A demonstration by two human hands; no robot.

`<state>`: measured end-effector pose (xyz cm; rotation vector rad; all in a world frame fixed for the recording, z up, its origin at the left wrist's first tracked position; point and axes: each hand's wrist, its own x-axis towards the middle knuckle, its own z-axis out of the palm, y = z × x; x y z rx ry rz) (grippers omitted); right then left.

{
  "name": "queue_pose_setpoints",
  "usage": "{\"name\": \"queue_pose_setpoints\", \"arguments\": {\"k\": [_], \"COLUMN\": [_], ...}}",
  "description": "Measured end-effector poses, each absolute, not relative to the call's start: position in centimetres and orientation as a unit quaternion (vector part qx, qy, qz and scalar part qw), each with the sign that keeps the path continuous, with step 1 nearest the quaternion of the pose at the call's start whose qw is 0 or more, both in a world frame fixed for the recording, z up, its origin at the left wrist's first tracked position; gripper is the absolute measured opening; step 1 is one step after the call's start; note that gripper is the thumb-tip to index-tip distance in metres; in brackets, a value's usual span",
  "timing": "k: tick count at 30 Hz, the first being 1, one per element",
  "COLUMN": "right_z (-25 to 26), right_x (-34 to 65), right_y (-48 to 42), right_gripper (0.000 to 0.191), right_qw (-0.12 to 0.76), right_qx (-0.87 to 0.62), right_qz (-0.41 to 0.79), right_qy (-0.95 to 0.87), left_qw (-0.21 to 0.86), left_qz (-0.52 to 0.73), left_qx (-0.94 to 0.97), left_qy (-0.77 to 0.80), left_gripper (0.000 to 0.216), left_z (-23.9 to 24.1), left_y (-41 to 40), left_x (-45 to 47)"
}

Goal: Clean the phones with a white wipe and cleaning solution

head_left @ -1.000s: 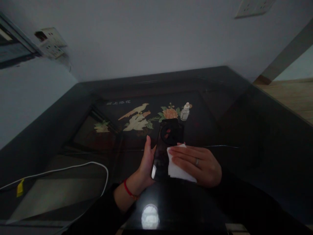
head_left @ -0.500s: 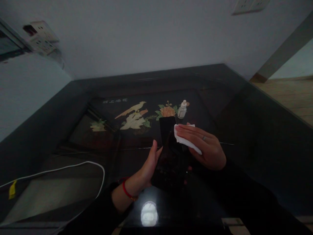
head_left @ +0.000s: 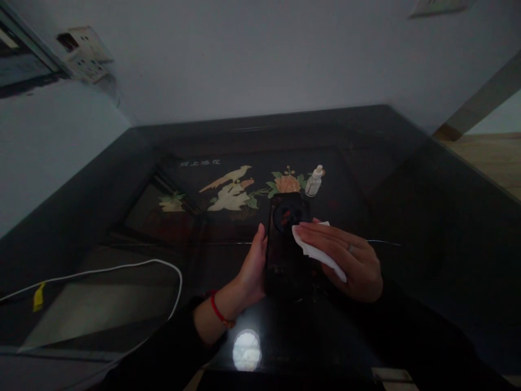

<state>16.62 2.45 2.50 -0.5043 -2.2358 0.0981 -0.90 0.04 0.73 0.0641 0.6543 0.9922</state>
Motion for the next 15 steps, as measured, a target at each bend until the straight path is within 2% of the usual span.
{"name": "queue_pose_setpoints", "arguments": {"k": [6,10,13,15], "right_z": [1.5,1.6,1.9,2.0], "right_x": [14.4,14.4,14.6,14.7], "right_y": [2.0,1.1,0.5,0.6], "right_gripper": [0.029,0.028,0.022,0.023], "right_qw": [0.374,0.365,0.361,0.367], "right_qx": [-0.174,-0.118,-0.058,-0.07], "right_qz": [0.018,0.027,0.027,0.023], "right_qy": [-0.911,-0.923,-0.93,-0.927], "left_qw": [0.847,0.875,0.874,0.87], "left_qz": [0.442,0.387,0.406,0.415], "left_qx": [-0.051,-0.016,0.046,0.052], "left_qy": [0.291,0.29,0.262,0.26], "left_gripper": [0.046,0.064,0.073,0.075], "left_z": [0.5,1.1,1.3,1.4], "left_y": [-0.8,-0.6,-0.4,-0.3], "left_x": [-0.5,-1.1,-1.2,-1.2]}}
